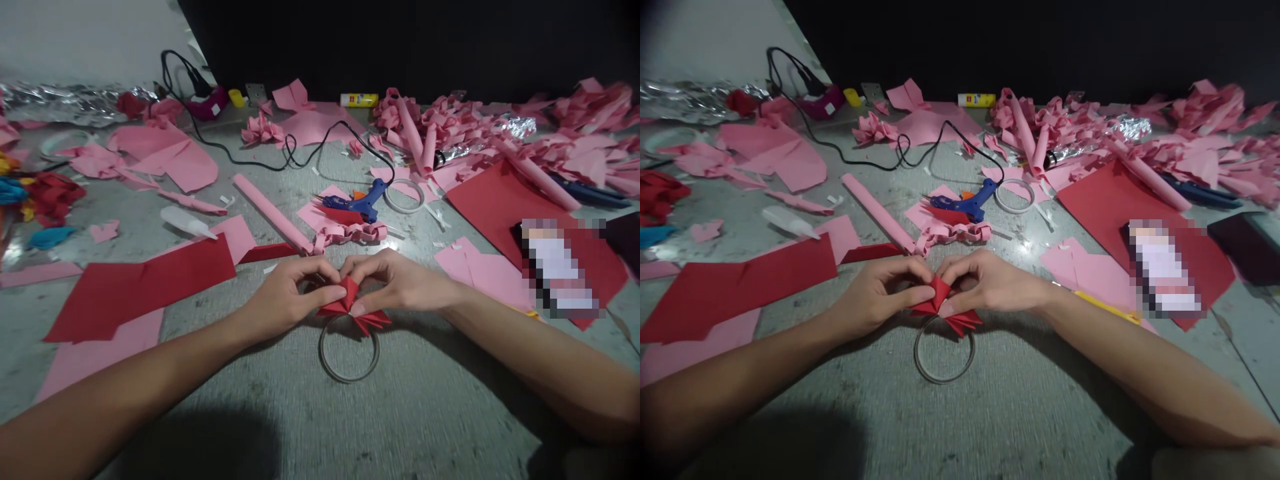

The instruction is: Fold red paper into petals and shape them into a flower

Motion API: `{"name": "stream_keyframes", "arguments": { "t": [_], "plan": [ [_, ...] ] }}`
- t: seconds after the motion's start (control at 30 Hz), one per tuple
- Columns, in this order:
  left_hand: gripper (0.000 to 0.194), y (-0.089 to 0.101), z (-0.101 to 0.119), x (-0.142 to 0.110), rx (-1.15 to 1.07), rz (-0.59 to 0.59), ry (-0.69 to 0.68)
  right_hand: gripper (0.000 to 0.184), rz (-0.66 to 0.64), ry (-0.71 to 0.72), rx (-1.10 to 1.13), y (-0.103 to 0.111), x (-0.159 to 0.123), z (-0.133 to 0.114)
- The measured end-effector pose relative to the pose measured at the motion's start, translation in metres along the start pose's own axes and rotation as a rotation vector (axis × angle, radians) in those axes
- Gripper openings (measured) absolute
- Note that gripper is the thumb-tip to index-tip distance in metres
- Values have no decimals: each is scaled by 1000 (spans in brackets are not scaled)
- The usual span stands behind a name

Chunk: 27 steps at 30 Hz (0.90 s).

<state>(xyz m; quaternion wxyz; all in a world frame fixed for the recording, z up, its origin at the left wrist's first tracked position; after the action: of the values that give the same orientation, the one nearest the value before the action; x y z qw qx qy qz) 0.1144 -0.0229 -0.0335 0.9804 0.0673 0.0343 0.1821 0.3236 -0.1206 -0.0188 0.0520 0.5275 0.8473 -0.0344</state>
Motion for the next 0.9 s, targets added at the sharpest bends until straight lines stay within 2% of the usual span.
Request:
{"name": "stream_keyframes", "arguments": {
  "t": [0.27,0.5,0.67,0.77,0.83,0.9],
  "plan": [
    [13,-1,1,1,50,-18,-23,19,47,-33,-18,-6,0,1],
    [13,0,1,1,84,-36,-53,20,12,-4,-31,-3,1,-2],
    [14,0,-1,0,62,-17,-104,21,49,-35,16,-6,0,-2],
    [12,-1,-2,-2,42,64,-164,28,139,-16,-71,-13,0,-1],
    [10,-2,-1,-3,36,183,-193,36,275,47,-182,-17,-1,1],
    [8,-2,-1,-4,43,303,-198,37,443,171,-346,-21,-2,2]
  ]
}}
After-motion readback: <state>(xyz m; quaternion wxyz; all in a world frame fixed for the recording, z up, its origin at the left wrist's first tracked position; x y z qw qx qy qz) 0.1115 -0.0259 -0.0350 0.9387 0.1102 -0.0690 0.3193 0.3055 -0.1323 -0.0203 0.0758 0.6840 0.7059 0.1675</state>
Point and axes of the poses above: each hand's wrist, its own x-axis towards the middle knuckle, its own y-axis out of the back of the hand, z = x × y, the point moved 1 cm from there along x, towards the middle knuckle, and after that the axes turned 8 degrees about -z, right-handed, at the moved point
